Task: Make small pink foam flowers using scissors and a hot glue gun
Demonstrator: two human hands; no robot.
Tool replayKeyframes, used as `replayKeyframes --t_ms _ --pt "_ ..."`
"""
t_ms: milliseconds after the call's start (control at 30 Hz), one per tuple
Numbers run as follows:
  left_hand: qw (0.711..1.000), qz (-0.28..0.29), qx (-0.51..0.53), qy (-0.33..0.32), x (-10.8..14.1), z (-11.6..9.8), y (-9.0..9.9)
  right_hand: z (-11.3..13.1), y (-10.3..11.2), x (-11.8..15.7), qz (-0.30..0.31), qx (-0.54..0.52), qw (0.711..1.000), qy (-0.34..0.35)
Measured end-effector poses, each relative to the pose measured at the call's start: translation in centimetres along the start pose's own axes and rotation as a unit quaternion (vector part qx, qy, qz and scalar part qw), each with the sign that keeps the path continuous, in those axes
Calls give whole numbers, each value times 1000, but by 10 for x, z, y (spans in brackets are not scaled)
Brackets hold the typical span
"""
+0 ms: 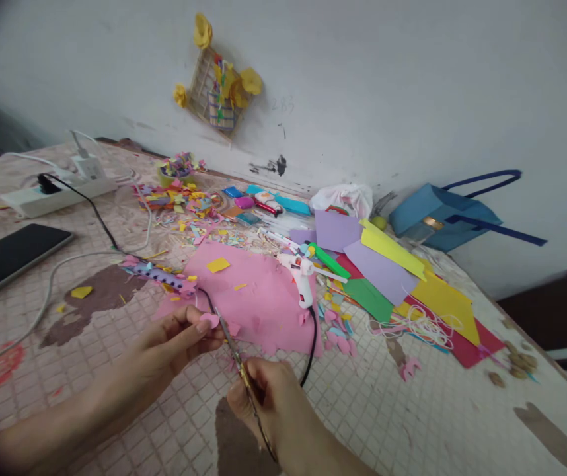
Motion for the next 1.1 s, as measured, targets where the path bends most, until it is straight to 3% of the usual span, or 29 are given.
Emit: replayKeyframes --t_ms 433,933,1100 --pt "1000 -1 -8 -8 -1 2 2 -17 0 -4 2 -3 1000 27" --pt "1000 2 -7 -13 -2 3 3 -20 -5 -6 -30 -27 999 0" --pt "1000 0 -24 -11 -1 0 1 -22 -7 -7 -22 -86 996 -9"
Point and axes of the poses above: each hand's wrist, its own x-axis away from the middle knuckle, its own y-axis out of the back of the hand, z = x × y, the point moved 1 cm from there along -x, towards the middle knuckle, and after that the axes turned 6 degrees about z, right-handed, at the moved point
